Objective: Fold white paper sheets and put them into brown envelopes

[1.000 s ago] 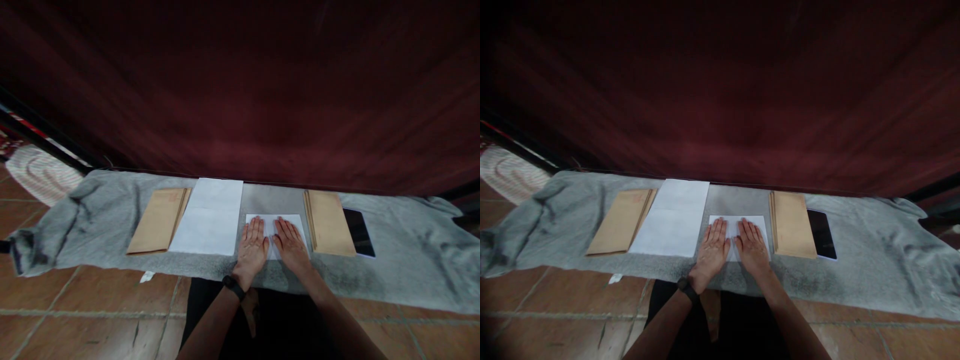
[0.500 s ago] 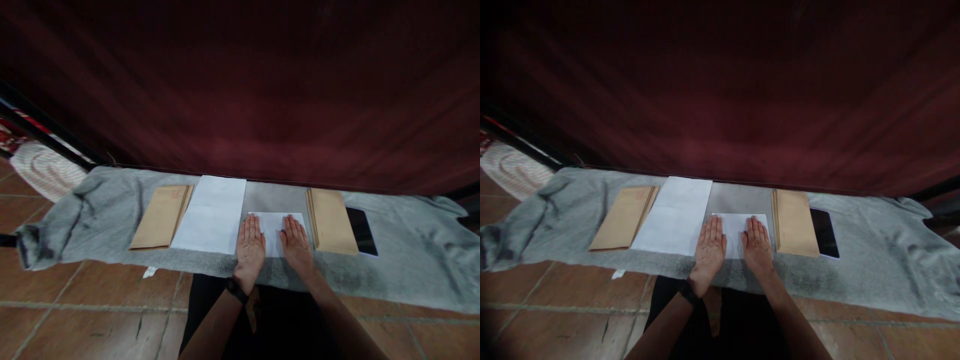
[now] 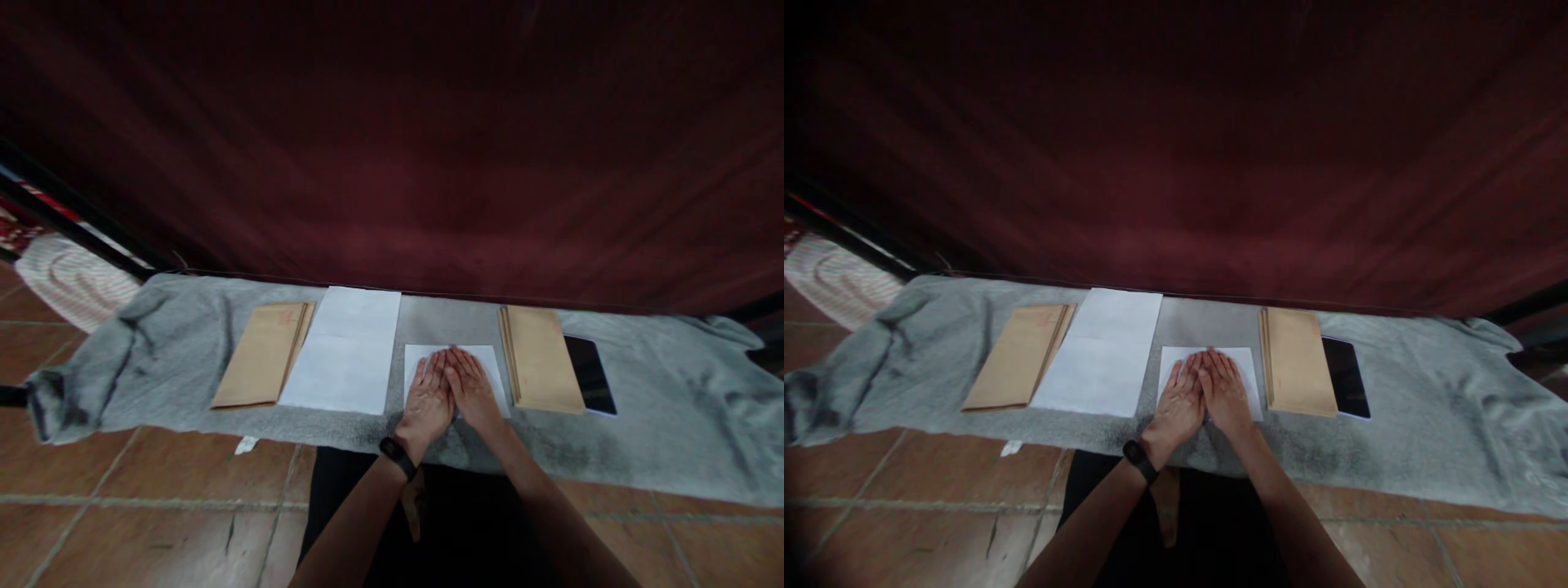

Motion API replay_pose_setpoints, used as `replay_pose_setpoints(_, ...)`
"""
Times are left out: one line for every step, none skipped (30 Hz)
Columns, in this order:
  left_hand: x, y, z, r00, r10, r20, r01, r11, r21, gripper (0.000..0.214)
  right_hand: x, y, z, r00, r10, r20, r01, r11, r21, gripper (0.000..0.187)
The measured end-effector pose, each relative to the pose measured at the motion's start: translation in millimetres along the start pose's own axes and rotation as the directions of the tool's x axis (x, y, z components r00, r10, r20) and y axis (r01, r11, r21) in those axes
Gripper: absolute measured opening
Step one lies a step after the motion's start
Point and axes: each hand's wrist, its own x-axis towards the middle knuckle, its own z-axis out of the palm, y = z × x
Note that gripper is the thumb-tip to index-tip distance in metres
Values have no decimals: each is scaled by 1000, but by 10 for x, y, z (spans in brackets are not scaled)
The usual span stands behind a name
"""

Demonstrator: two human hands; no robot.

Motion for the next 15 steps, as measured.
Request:
replay_pose_setpoints(0,-15,6,1000,-12,0,12,1000,-6,56,-3,12,-2,1000,4,-6,-4,1000,-24,55)
replay_pose_setpoints(1,-32,13,1000,-27,0,27,1000,-11,56,-7,25,-4,1000,11,-10,-12,999,-52,54)
replay_pose_setpoints(5,-51,21,999,-45,2,45,999,-16,55,-11,35,-6,1000,21,-13,-22,996,-83,53)
replay_pose_setpoints(9,-71,30,998,-65,5,65,998,-18,55,-14,43,-6,999,32,-15,-34,993,-115,52)
replay_pose_setpoints(14,-90,39,996,-87,8,87,996,-19,55,-16,48,-2,999,43,-16,-45,989,-143,51)
replay_pose_setpoints(19,-108,47,994,-108,10,108,994,-18,56,-18,50,4,999,52,-18,-54,985,-166,50)
replay_pose_setpoints(23,-122,55,992,-129,11,129,991,-16,56,-20,50,13,998,61,-24,-65,981,-184,50)
replay_pose_setpoints(25,-133,61,989,-151,7,151,988,-14,56,-22,48,25,997,73,-34,-78,977,-197,51)
replay_pose_setpoints(26,-139,66,985,-173,1,173,985,-12,56,-25,47,38,995,86,-47,-94,974,-205,52)
replay_pose_setpoints(26,-140,69,981,-194,-7,194,981,-11,56,-29,46,52,993,100,-64,-111,971,-210,53)
replay_pose_setpoints(24,-139,72,976,-215,-16,215,977,-11,57,-35,47,66,990,113,-84,-129,969,-211,54)
replay_pose_setpoints(22,-134,74,971,-236,-25,236,972,-11,57,-44,49,80,987,126,-103,-145,966,-212,55)
replay_pose_setpoints(19,-128,76,966,-257,-33,257,966,-10,58,-54,52,92,983,135,-121,-158,964,-213,56)
replay_pose_setpoints(16,-122,78,960,-278,-40,278,961,-9,58,-65,56,104,981,141,-135,-168,962,-215,57)
replay_pose_setpoints(13,-116,81,954,-297,-46,297,955,-7,59,-78,60,114,978,147,-148,-178,959,-219,58)
